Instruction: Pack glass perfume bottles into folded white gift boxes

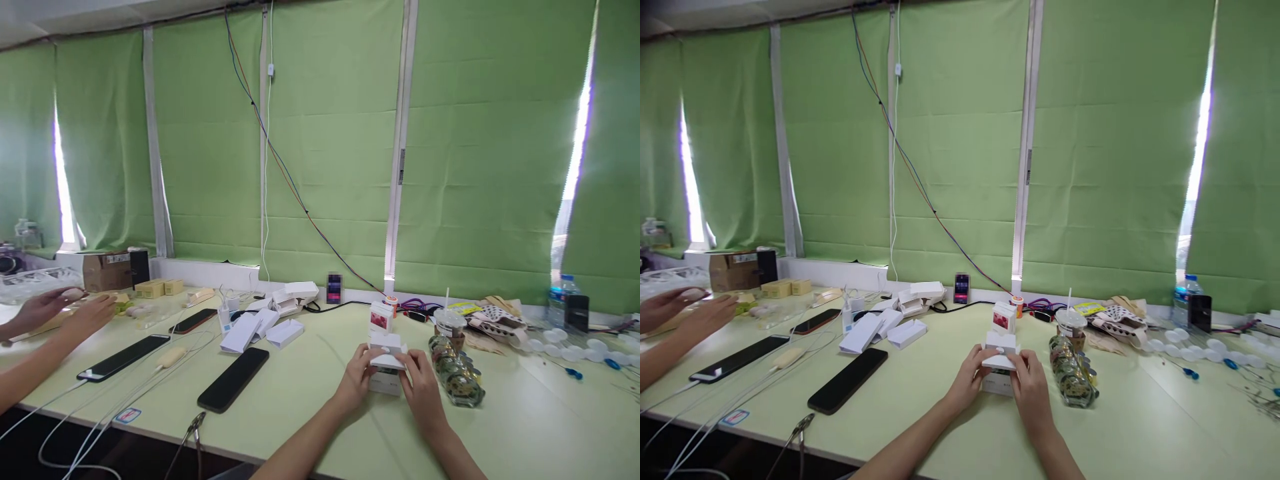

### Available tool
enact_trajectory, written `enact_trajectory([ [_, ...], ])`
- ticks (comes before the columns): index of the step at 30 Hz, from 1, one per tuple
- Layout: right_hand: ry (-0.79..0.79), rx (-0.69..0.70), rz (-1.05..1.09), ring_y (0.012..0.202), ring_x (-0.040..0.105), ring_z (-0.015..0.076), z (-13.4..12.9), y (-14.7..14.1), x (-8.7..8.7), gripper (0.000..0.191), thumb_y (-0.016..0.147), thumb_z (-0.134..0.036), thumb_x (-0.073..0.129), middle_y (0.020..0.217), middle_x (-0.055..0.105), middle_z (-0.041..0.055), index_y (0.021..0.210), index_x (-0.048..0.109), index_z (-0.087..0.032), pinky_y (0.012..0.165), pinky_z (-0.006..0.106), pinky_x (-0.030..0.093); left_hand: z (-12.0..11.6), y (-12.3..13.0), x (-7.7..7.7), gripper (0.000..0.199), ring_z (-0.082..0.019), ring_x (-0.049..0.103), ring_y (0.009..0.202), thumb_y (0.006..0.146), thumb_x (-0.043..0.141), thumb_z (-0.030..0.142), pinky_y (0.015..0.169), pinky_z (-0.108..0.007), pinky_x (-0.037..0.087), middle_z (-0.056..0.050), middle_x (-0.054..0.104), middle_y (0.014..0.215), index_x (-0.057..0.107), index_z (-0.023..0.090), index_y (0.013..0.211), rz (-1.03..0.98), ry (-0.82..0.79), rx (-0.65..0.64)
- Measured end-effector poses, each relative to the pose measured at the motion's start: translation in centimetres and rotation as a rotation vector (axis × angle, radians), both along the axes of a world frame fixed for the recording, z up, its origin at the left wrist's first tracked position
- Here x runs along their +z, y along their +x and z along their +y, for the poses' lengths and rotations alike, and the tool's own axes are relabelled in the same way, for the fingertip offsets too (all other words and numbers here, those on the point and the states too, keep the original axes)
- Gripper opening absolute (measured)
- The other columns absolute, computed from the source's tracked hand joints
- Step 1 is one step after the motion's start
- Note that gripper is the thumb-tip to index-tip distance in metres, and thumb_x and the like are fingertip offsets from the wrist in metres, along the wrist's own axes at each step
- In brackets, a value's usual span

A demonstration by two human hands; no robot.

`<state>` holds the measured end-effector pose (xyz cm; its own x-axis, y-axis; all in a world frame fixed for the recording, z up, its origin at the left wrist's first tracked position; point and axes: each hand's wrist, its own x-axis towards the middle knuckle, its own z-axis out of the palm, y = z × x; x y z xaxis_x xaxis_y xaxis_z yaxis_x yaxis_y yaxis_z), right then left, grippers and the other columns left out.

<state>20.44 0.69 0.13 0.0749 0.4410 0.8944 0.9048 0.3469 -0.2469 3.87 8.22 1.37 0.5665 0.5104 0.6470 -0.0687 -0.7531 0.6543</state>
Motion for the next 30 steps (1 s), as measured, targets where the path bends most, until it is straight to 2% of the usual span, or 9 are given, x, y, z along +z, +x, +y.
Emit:
enact_trajectory([
  [8, -0.022, -0.017, 0.018, 0.089, 0.057, 0.0245, 0.21, -0.07, -0.15, 0.025, 0.087, -0.015, 0.043, 0.096, 0.051, 0.0075, 0.106, 0.057, -0.023, 0.076, 0.04, 0.051, 0.03, 0.04, 0.03, 0.054, -0.022, 0.05, 0.107, 0.077, 0.043, 0.0, 0.095, -0.035, 0.041, -0.006, 0.051, 0.109, 0.055, 0.028, 0.122, -0.008, -0.002, -0.006],
  [15, -0.073, -0.019, 0.016, 0.088, 0.058, 0.0243, 0.18, -0.26, -0.13, 0.028, 0.088, -0.017, 0.042, 0.098, 0.053, 0.0073, 0.112, 0.053, -0.024, 0.074, 0.039, 0.051, 0.12, 0.07, -0.17, 0.049, -0.022, 0.05, 0.105, 0.079, 0.045, 0.004, 0.091, -0.036, 0.044, -0.006, 0.052, 0.11, 0.055, 0.029, 0.12, -0.015, -0.06, -0.008],
  [17, -0.084, -0.023, 0.021, 0.088, 0.058, 0.0242, 0.19, -0.26, -0.08, 0.028, 0.089, -0.018, 0.041, 0.098, 0.053, 0.0074, 0.114, 0.052, -0.024, 0.075, 0.04, 0.051, -0.01, 0.09, -0.18, 0.048, -0.022, 0.051, 0.105, 0.08, 0.048, 0.006, 0.092, -0.037, 0.045, -0.006, 0.052, 0.115, 0.052, 0.028, 0.123, -0.041, -0.107, -0.022],
  [20, -0.102, -0.022, 0.031, 0.089, 0.057, 0.0242, 0.22, -0.29, -0.02, 0.028, 0.09, -0.019, 0.041, 0.099, 0.052, 0.0074, 0.117, 0.049, -0.023, 0.076, 0.041, 0.05, -0.13, 0.21, -0.28, 0.052, -0.02, 0.055, 0.099, 0.082, 0.052, 0.012, 0.088, -0.037, 0.047, -0.006, 0.049, 0.122, 0.038, 0.028, 0.129, -0.107, -0.205, -0.047],
  [24, -0.106, -0.022, 0.056, 0.091, 0.056, 0.024, 0.24, -0.43, 0.08, 0.027, 0.092, -0.024, 0.039, 0.101, 0.052, 0.008, 0.118, 0.044, -0.023, 0.077, 0.04, 0.049, 0.16, 0.5, -0.42, 0.05, -0.016, 0.06, 0.088, 0.075, 0.062, 0.015, 0.077, -0.033, 0.052, -0.006, 0.041, 0.125, 0.032, 0.029, 0.113, -0.219, -0.366, -0.005],
  [27, -0.076, -0.036, 0.126, 0.084, 0.055, 0.0219, 0.2, -0.54, 0.15, 0.033, 0.093, -0.028, 0.038, 0.096, 0.051, 0.0072, 0.124, 0.036, -0.02, 0.073, 0.038, 0.049, 0.37, 0.56, -0.27, 0.045, -0.015, 0.06, 0.086, 0.07, 0.066, 0.016, 0.073, -0.03, 0.051, -0.003, 0.046, 0.114, 0.035, 0.027, 0.101, -0.23, -0.433, 0.014],
  [30, -0.029, -0.036, 0.212, 0.074, 0.053, 0.0192, 0.13, -0.55, 0.26, 0.039, 0.092, -0.033, 0.04, 0.089, 0.051, 0.004, 0.128, 0.032, -0.019, 0.07, 0.036, 0.049, 0.32, 0.46, 0.0, 0.038, -0.017, 0.059, 0.087, 0.07, 0.066, 0.017, 0.074, -0.029, 0.05, -0.002, 0.051, 0.107, 0.041, 0.025, 0.097, -0.201, -0.425, -0.003],
])
